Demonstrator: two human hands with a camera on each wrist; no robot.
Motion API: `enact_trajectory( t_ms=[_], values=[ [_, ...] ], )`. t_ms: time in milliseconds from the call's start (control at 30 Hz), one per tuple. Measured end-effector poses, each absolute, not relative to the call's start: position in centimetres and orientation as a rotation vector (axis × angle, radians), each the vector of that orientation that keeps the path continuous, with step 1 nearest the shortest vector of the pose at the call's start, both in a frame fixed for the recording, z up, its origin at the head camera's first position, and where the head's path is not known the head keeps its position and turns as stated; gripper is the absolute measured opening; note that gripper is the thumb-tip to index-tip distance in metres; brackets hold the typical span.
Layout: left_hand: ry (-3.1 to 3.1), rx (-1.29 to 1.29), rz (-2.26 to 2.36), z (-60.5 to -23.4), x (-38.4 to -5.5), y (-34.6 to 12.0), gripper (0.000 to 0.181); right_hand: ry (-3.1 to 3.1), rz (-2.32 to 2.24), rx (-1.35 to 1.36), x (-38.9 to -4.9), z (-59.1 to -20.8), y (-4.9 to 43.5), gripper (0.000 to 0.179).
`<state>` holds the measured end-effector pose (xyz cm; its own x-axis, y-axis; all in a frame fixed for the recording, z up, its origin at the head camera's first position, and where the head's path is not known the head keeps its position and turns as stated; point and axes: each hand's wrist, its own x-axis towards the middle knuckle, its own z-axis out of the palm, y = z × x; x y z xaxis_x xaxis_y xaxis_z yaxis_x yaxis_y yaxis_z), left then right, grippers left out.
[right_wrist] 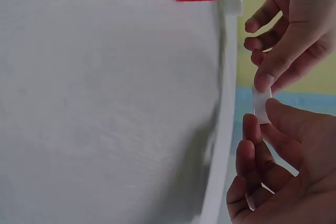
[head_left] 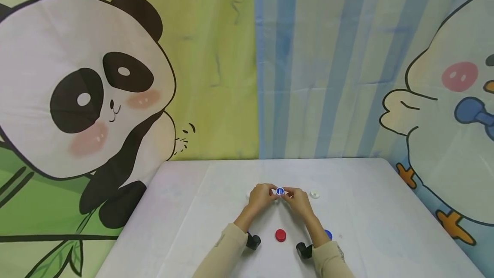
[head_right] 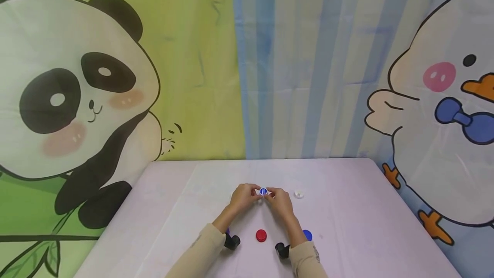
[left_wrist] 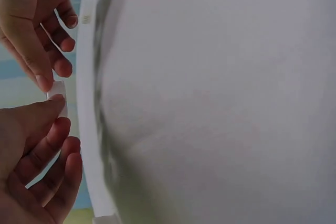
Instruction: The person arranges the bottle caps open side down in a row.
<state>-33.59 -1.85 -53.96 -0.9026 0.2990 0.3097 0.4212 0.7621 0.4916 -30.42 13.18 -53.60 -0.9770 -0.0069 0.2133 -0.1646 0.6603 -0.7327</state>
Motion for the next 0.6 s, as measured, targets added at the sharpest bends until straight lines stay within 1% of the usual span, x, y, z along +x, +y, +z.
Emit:
enact_trajectory(
  t_ms=[267, 600],
  values=[
    [-2.792, -0.535, -0.763, -55.2, -33.1, -1.5, 0.022, -2.740, 1.248, 0.131, -30.4, -55.1, 13.2, 0.025],
    [-2.812, -0.524, -0.704, -55.2, -33.0, -1.2, 0.021, -2.794, 1.164, 0.122, -30.6, -55.2, 13.3, 0.026]
  ],
)
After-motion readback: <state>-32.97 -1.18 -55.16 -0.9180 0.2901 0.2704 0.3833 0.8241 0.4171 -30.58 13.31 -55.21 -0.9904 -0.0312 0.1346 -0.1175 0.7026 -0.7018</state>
